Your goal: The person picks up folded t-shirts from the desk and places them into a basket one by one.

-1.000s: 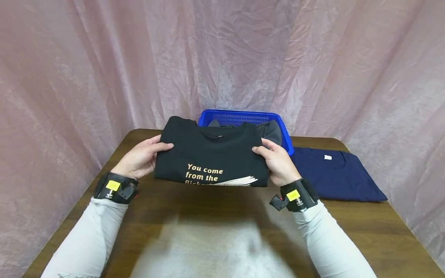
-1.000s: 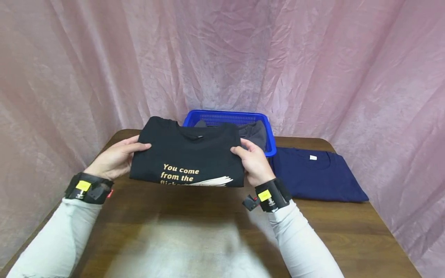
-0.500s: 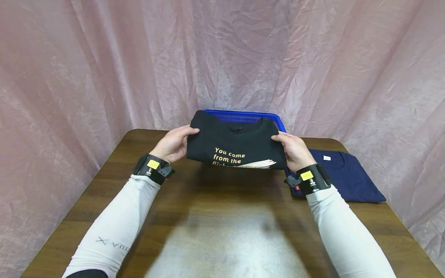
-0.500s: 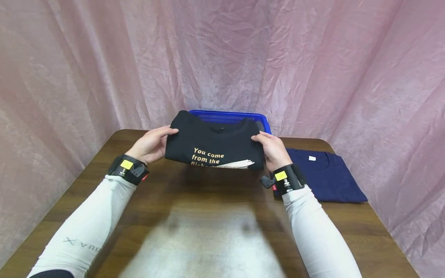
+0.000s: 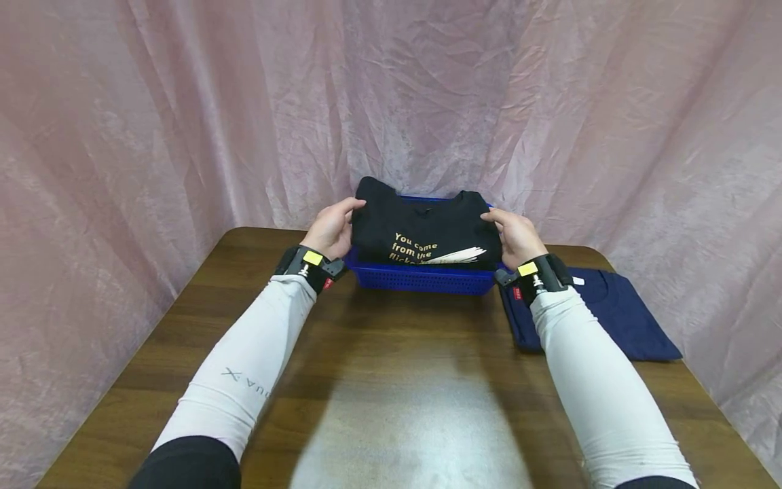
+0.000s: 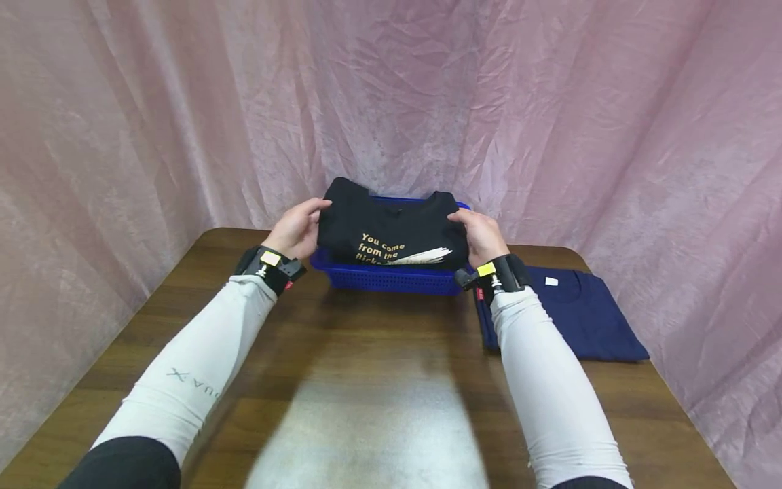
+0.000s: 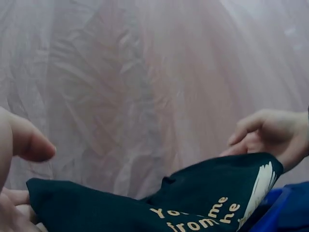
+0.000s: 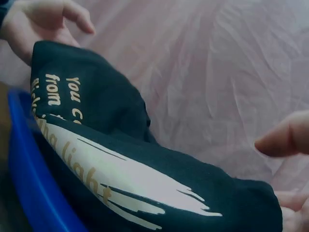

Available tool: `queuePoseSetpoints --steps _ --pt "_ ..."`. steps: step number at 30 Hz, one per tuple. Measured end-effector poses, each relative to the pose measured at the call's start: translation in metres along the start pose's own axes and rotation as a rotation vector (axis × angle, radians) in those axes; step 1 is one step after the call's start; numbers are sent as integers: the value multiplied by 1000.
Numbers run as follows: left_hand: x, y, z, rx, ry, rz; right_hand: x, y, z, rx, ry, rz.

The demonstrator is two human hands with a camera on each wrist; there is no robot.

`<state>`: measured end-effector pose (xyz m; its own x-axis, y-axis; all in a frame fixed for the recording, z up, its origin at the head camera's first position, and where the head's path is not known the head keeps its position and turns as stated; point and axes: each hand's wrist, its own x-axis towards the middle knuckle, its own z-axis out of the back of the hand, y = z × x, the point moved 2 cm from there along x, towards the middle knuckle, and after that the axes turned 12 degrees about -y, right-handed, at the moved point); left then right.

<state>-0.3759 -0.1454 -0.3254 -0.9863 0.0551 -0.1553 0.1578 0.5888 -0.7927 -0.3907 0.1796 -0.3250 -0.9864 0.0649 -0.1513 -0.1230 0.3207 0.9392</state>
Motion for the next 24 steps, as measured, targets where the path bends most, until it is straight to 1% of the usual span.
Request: queuePoseSetpoints --steps 1,4,7,9,11,14,15,17,19,21,22,24 --pt "4 2 -1 2 -3 -11 3 0 -1 -10 -5 5" --pt "13 8 -2 17 -33 -35 14 -3 -2 -58 -56 54" --pt "21 16 -3 45 -71 -56 22 -9 -2 -76 -89 95" --pt "25 22 -4 82 -106 -67 27 -14 -2 -59 -87 115" --pt "27 27 -3 133 -132 -65 29 -20 -2 -40 -65 123" --pt "28 33 -2 205 -140 -44 30 -26 -2 -56 -33 136" --pt "28 34 -1 219 -134 -39 29 -27 -1 -82 -28 132" --pt "27 35 -1 247 -134 -50 27 -27 2 -159 -36 123" --pt "26 34 -1 273 -142 -85 23 -24 6 -229 -53 114" --pt "23 32 -3 308 -157 -122 18 -20 10 -276 -72 116" --pt "22 31 -4 328 -160 -140 17 -18 12 -295 -81 126" --pt "19 29 -7 352 -158 -170 13 -15 16 -299 -75 149"
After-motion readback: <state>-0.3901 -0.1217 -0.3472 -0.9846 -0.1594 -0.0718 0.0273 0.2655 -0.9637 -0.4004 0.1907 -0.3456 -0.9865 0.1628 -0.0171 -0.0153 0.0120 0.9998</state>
